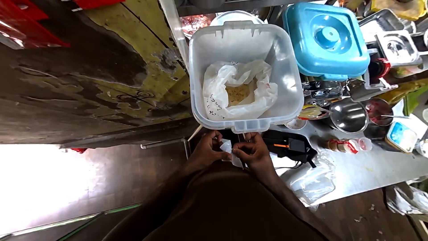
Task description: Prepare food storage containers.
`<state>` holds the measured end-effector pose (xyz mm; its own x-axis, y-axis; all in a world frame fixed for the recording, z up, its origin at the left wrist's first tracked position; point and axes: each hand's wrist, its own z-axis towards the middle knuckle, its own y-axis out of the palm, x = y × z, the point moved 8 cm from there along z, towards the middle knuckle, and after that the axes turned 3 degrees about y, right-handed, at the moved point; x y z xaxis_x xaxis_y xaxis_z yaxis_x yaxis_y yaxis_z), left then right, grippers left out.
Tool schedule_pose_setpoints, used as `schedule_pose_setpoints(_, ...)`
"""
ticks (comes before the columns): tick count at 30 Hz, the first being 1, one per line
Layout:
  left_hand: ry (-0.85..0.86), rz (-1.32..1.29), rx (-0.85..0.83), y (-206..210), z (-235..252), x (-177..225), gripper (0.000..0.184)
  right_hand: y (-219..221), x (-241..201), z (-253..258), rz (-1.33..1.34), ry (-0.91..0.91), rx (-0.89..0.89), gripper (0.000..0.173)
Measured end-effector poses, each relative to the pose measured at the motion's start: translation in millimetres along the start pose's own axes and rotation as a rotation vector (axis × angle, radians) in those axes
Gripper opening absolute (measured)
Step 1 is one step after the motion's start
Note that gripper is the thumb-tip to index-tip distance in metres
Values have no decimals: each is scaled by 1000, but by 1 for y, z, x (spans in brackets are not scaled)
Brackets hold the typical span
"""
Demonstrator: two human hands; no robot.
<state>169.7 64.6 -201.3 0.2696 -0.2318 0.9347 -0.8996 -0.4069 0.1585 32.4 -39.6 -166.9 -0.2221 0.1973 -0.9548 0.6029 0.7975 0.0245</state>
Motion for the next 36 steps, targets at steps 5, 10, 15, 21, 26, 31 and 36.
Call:
schedule_pose_setpoints(5, 120, 50, -15, -3, 2, 5, 33, -4, -2, 5, 103, -33, 38, 40)
schedule_pose_setpoints(10, 113, -61, 16, -2, -12, 20, 20, -6, -11, 4, 144, -55, 94, 50)
schedule_pose_setpoints(15, -2, 7, 74, -2, -19, 25, 32, -2, -14, 1, 89, -48, 89, 61)
schedule_pose_setpoints(21, 45, 10, 226, -26, -20, 16, 23, -13, -8, 8, 83, -77, 145, 51)
schedule_pose_setpoints(26, 345, 487, 243, -23, -33, 39, 15, -14, -19, 5, -43, -131, 139, 41)
schedule_pose_setpoints(31, 446, 784, 96, -3, -59, 92, 35, -6, -62, -8, -254, -207, 29, 21)
schedule_pose_setpoints(36, 466, 937, 134, -4, -79, 135, 24, 3, -96, -17, -443, -309, -189, 9)
